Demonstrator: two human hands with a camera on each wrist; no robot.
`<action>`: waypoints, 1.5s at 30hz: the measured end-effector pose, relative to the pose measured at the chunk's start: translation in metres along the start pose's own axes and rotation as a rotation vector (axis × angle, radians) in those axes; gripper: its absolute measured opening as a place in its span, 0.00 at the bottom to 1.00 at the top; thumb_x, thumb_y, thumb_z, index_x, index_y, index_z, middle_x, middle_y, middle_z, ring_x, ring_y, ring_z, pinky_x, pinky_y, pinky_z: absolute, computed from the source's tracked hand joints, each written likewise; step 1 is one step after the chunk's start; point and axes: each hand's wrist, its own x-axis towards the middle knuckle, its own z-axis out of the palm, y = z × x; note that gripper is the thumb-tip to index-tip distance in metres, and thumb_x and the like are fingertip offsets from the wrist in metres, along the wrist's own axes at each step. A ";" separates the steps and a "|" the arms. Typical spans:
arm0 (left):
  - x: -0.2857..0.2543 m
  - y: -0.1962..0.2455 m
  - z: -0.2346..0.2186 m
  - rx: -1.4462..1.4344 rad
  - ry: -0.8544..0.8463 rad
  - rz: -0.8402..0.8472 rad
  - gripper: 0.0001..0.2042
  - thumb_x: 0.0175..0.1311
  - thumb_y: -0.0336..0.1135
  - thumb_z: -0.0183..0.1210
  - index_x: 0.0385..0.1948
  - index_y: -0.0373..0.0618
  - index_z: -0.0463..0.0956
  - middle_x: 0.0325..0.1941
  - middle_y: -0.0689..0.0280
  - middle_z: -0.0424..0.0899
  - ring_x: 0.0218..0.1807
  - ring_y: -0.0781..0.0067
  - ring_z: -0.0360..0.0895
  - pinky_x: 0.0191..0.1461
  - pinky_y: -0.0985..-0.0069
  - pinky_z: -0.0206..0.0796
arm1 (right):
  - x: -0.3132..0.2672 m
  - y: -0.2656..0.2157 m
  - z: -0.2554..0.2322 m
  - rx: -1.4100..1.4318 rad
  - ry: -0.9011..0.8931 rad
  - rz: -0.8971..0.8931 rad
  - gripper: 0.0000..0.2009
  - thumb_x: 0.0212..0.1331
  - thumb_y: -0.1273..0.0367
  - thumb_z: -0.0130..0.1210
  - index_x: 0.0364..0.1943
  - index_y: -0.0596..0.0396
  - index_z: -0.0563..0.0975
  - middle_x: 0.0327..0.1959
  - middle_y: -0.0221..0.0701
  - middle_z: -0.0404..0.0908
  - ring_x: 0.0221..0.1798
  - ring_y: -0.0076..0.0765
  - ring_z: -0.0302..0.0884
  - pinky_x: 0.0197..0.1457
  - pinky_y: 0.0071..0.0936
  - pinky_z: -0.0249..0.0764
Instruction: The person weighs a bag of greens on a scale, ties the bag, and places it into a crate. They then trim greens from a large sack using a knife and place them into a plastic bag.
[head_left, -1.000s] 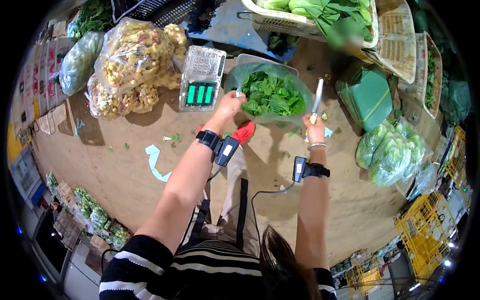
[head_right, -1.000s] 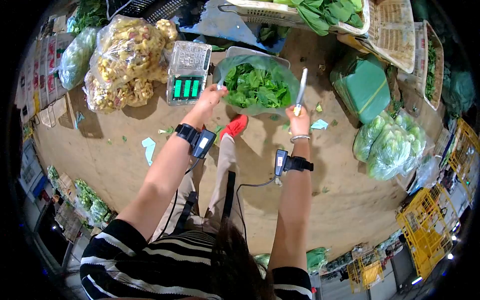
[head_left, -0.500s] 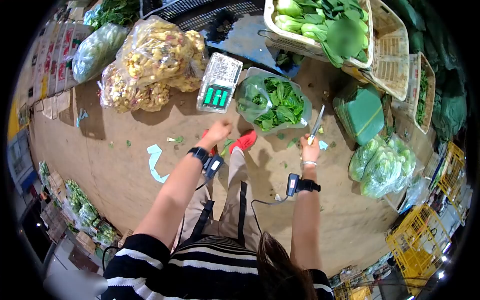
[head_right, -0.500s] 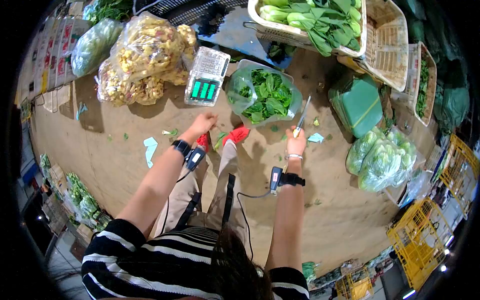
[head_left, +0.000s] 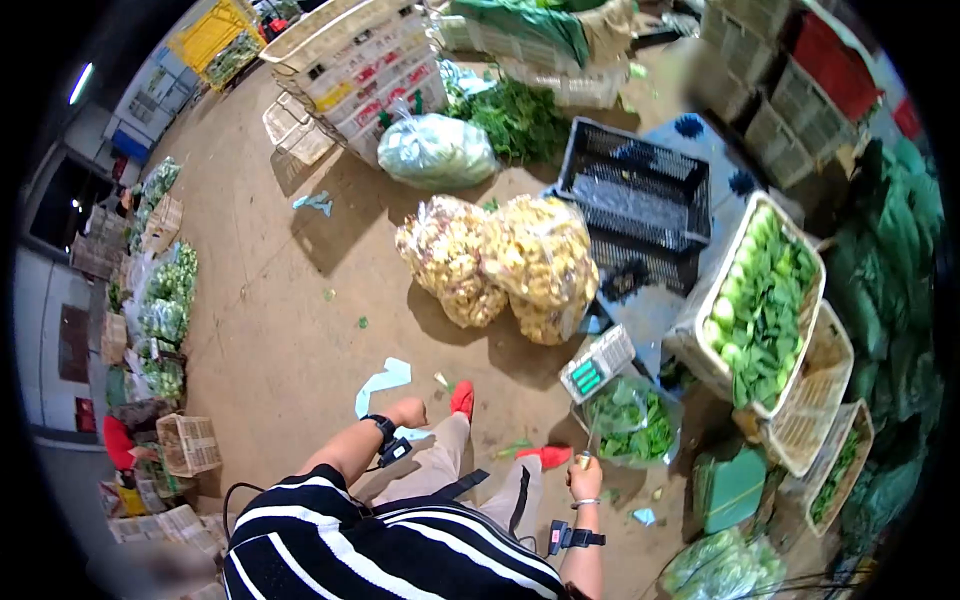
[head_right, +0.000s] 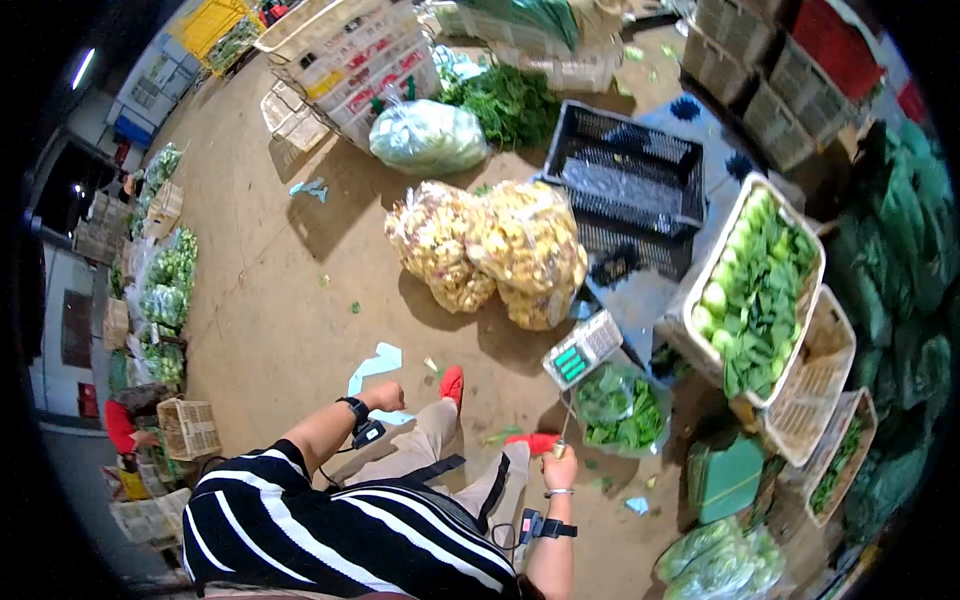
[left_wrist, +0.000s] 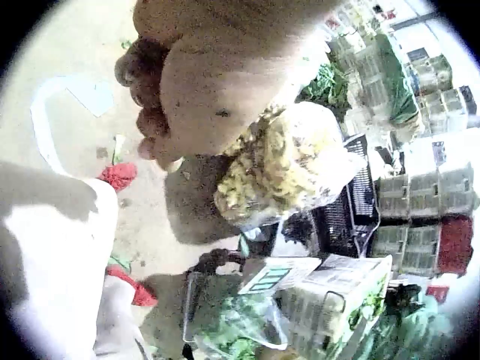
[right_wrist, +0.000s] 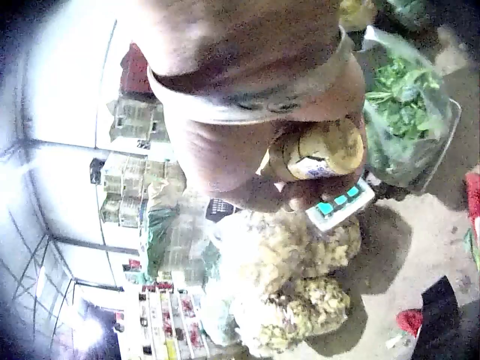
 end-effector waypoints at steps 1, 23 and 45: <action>-0.003 -0.013 -0.014 -0.095 0.110 0.037 0.14 0.46 0.43 0.56 0.25 0.41 0.79 0.28 0.53 0.79 0.32 0.52 0.76 0.39 0.64 0.68 | 0.001 -0.019 0.012 -0.010 0.011 -0.040 0.09 0.45 0.74 0.50 0.33 0.54 0.70 0.18 0.33 0.72 0.17 0.30 0.71 0.19 0.26 0.67; -0.035 -0.376 -0.080 -1.336 0.157 -0.468 0.12 0.55 0.41 0.53 0.33 0.43 0.73 0.27 0.68 0.77 0.27 0.75 0.74 0.28 0.75 0.66 | 0.160 -0.256 0.245 -0.184 0.153 0.229 0.06 0.41 0.72 0.55 0.15 0.60 0.72 0.11 0.33 0.71 0.12 0.32 0.69 0.15 0.30 0.63; -0.030 -0.535 -0.798 -1.168 0.553 0.745 0.12 0.62 0.34 0.48 0.44 0.40 0.69 0.35 0.65 0.76 0.34 0.77 0.74 0.37 0.79 0.69 | 0.301 -0.536 0.463 0.012 0.227 -0.005 0.08 0.45 0.74 0.55 0.30 0.58 0.70 0.10 0.30 0.66 0.08 0.28 0.62 0.09 0.26 0.58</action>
